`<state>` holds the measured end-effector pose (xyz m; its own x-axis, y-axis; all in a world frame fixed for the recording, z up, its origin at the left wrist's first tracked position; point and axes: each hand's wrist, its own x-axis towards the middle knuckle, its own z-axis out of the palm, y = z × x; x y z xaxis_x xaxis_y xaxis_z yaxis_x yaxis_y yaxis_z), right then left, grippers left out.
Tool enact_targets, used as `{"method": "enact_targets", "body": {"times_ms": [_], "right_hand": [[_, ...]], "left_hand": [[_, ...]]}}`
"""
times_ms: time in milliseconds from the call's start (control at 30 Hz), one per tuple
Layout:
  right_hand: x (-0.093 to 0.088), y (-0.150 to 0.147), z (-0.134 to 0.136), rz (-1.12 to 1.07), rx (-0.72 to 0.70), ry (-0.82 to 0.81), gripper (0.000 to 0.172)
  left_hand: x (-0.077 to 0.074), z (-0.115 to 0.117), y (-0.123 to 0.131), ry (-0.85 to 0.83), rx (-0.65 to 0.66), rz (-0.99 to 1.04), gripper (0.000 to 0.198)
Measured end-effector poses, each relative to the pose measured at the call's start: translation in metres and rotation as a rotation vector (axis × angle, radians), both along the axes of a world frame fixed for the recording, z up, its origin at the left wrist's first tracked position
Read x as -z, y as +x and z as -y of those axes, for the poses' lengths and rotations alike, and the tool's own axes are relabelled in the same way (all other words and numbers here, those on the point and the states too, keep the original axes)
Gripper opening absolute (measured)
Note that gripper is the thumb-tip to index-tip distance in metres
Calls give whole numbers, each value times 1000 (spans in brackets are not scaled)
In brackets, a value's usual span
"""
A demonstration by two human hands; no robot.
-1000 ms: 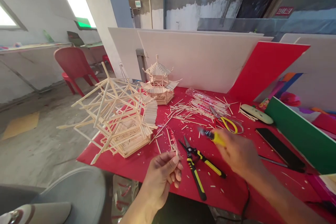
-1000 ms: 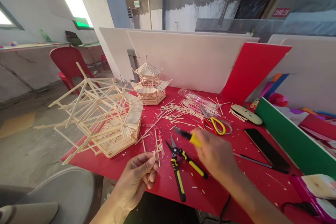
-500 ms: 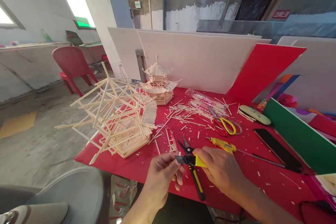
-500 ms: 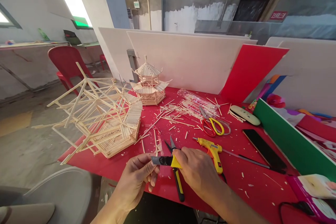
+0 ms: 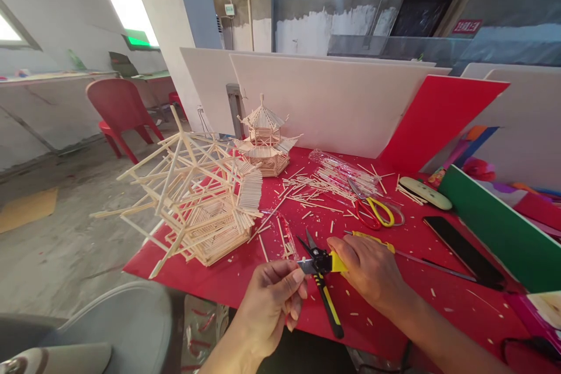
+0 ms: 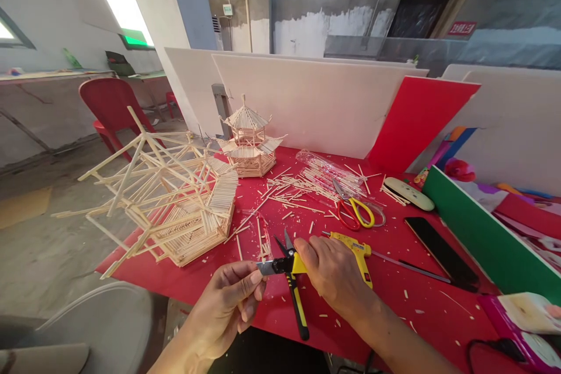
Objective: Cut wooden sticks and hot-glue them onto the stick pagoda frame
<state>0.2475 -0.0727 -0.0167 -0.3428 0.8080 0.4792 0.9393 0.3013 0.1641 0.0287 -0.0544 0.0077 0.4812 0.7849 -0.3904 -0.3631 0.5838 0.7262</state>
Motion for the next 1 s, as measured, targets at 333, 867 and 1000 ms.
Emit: {"method": "enact_targets", "body": {"times_ms": [333, 867, 1000], "right_hand": [[-27, 16, -6, -632, 141, -265, 21], [-15, -47, -7, -1111, -58, -603, 23], [-4, -39, 6, -637, 29, -331, 15]], "left_hand": [[11, -2, 3, 70, -98, -99, 35], [17, -9, 7, 111, -75, -88, 34], [17, -12, 5, 88, -173, -96, 33]]}}
